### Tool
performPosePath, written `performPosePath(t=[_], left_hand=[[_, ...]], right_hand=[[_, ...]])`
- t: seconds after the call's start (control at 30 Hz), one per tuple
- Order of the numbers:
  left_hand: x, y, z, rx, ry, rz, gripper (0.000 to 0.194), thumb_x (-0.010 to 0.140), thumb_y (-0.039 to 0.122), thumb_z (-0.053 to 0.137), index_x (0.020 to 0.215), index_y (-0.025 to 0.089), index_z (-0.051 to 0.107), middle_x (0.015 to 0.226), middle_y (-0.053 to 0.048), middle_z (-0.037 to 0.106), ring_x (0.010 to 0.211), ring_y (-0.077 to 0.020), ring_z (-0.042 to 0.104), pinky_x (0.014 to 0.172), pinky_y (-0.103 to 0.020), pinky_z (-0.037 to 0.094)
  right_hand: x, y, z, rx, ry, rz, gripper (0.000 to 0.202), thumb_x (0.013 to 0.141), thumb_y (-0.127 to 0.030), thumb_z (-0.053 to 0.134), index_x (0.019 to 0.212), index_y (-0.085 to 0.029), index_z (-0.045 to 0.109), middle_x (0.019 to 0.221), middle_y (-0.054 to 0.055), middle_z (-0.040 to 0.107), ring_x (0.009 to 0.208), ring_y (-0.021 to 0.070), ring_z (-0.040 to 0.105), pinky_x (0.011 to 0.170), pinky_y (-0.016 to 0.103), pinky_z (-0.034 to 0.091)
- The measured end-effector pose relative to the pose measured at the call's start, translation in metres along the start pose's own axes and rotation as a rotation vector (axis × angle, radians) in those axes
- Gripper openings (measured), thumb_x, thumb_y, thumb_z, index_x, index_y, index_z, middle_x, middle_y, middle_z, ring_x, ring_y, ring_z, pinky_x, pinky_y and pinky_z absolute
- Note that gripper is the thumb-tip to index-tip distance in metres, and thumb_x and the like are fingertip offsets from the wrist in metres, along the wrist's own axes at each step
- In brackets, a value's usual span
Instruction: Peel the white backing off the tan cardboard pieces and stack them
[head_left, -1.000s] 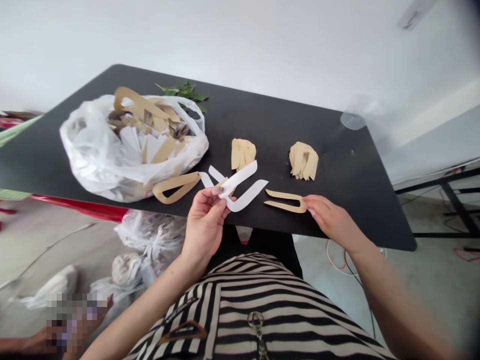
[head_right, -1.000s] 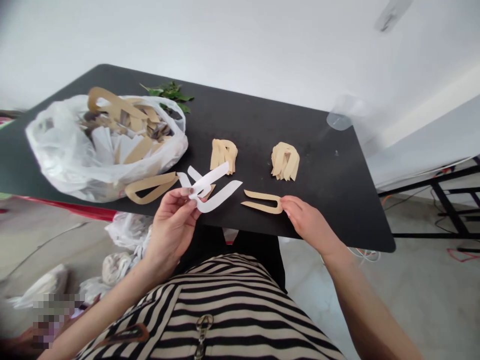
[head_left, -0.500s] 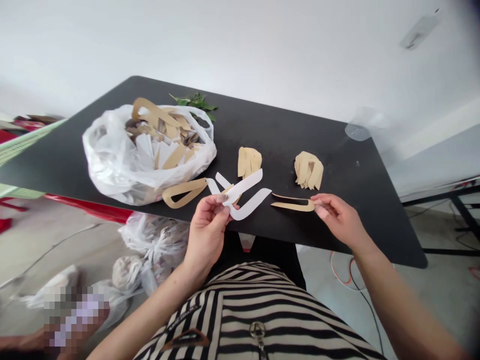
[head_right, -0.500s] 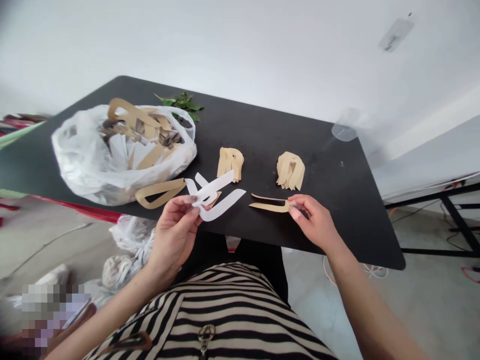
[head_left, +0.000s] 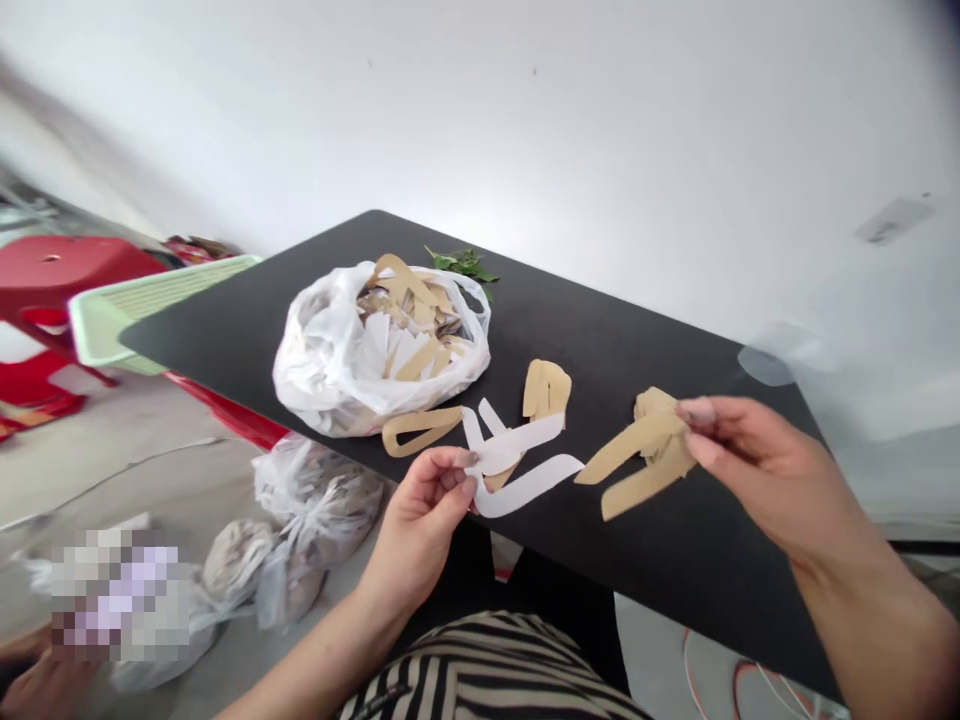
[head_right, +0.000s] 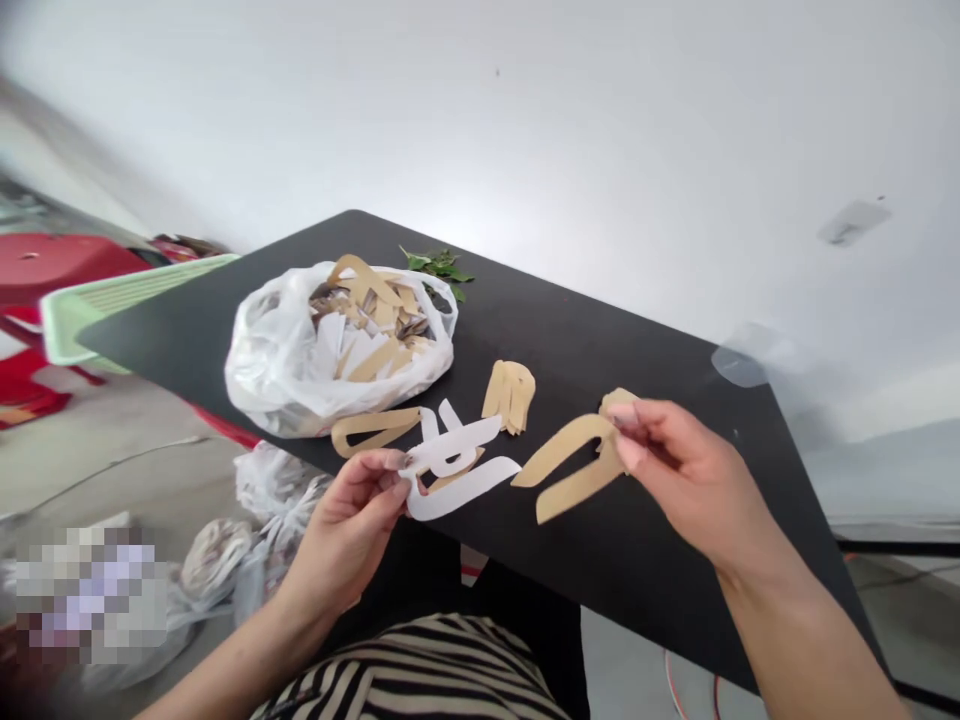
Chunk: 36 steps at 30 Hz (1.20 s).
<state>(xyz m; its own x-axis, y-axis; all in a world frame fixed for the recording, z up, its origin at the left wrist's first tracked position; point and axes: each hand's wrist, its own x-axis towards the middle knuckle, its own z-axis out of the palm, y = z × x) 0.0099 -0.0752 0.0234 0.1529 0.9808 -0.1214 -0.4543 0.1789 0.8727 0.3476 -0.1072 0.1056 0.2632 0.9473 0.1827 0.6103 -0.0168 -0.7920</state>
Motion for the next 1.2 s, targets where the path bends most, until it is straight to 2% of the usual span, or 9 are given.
performPosePath(t=[0.17,0.27,0.37,0.6,0.8,0.93,1.0,1.1,1.2], left_hand=[[0.002,0.013,-0.019,0.034,0.012,0.009,0.014,0.088,0.025,0.076,0.102,0.024,0.071,0.092,0.001,0.067,0.075,-0.0081,0.06,0.069,-0.018,0.051],[0.002,0.019,-0.029,0.08,0.041,0.012,0.014,0.089,0.024,0.075,0.102,0.025,0.072,0.099,0.0,0.067,0.082,-0.0093,0.061,0.074,-0.018,0.052],[0.003,0.022,-0.035,0.11,0.073,0.021,0.014,0.088,0.023,0.076,0.102,0.026,0.072,0.102,0.0,0.066,0.084,-0.0095,0.061,0.076,-0.019,0.053],[0.012,0.014,-0.035,0.138,0.079,-0.02,0.015,0.089,0.027,0.075,0.104,0.024,0.071,0.095,-0.001,0.067,0.081,-0.0102,0.06,0.074,-0.019,0.052],[0.017,0.006,-0.029,0.157,0.042,-0.024,0.015,0.089,0.028,0.074,0.103,0.022,0.071,0.096,-0.003,0.068,0.083,-0.012,0.061,0.075,-0.022,0.052],[0.02,0.006,-0.018,0.099,0.041,-0.044,0.021,0.086,0.028,0.076,0.105,0.021,0.073,0.094,-0.003,0.07,0.082,-0.0128,0.062,0.076,-0.023,0.053],[0.02,0.008,-0.013,0.056,0.024,-0.059,0.022,0.084,0.027,0.077,0.105,0.021,0.074,0.092,-0.003,0.071,0.079,-0.0127,0.062,0.075,-0.024,0.052],[0.018,0.01,-0.006,0.008,-0.005,-0.055,0.023,0.083,0.024,0.078,0.106,0.021,0.074,0.091,-0.003,0.07,0.079,-0.0124,0.062,0.075,-0.024,0.052],[0.017,0.012,0.002,-0.038,-0.049,-0.037,0.027,0.081,0.022,0.08,0.107,0.02,0.073,0.093,-0.003,0.069,0.081,-0.0123,0.062,0.073,-0.024,0.053]], right_hand=[[0.095,-0.015,0.058,0.199,-0.332,0.023,0.032,0.086,-0.039,0.076,0.114,-0.024,0.07,0.116,0.008,0.074,0.106,0.0226,0.07,0.096,0.039,0.058],[0.129,-0.01,0.093,0.224,-0.528,0.024,0.026,0.085,-0.033,0.072,0.11,-0.023,0.069,0.11,0.006,0.074,0.1,0.0207,0.07,0.092,0.037,0.058],[0.148,0.001,0.114,0.081,-0.611,-0.028,0.024,0.085,-0.025,0.066,0.109,-0.024,0.069,0.105,0.005,0.074,0.093,0.02,0.07,0.085,0.036,0.057],[0.168,0.027,0.133,-0.258,-0.471,-0.209,0.025,0.085,-0.016,0.054,0.104,-0.024,0.068,0.1,0.003,0.074,0.088,0.0199,0.067,0.082,0.035,0.052],[0.16,0.036,0.141,-0.5,-0.447,-0.452,0.021,0.088,-0.016,0.051,0.1,-0.021,0.068,0.109,0.008,0.071,0.103,0.0257,0.061,0.09,0.04,0.049],[0.154,0.042,0.136,-0.5,-0.383,-0.537,0.021,0.091,-0.021,0.052,0.102,-0.02,0.069,0.115,0.011,0.07,0.107,0.0277,0.062,0.097,0.045,0.049],[0.151,0.036,0.129,-0.465,-0.313,-0.552,0.021,0.093,-0.025,0.052,0.104,-0.021,0.069,0.117,0.011,0.071,0.11,0.0286,0.063,0.098,0.047,0.049],[0.138,0.011,0.11,-0.408,-0.19,-0.559,0.02,0.096,-0.029,0.053,0.106,-0.023,0.069,0.117,0.01,0.072,0.111,0.0295,0.064,0.097,0.047,0.05],[0.1,-0.024,0.088,-0.359,-0.118,-0.6,0.02,0.1,-0.031,0.052,0.11,-0.026,0.068,0.117,0.007,0.072,0.112,0.0281,0.066,0.097,0.045,0.051]])
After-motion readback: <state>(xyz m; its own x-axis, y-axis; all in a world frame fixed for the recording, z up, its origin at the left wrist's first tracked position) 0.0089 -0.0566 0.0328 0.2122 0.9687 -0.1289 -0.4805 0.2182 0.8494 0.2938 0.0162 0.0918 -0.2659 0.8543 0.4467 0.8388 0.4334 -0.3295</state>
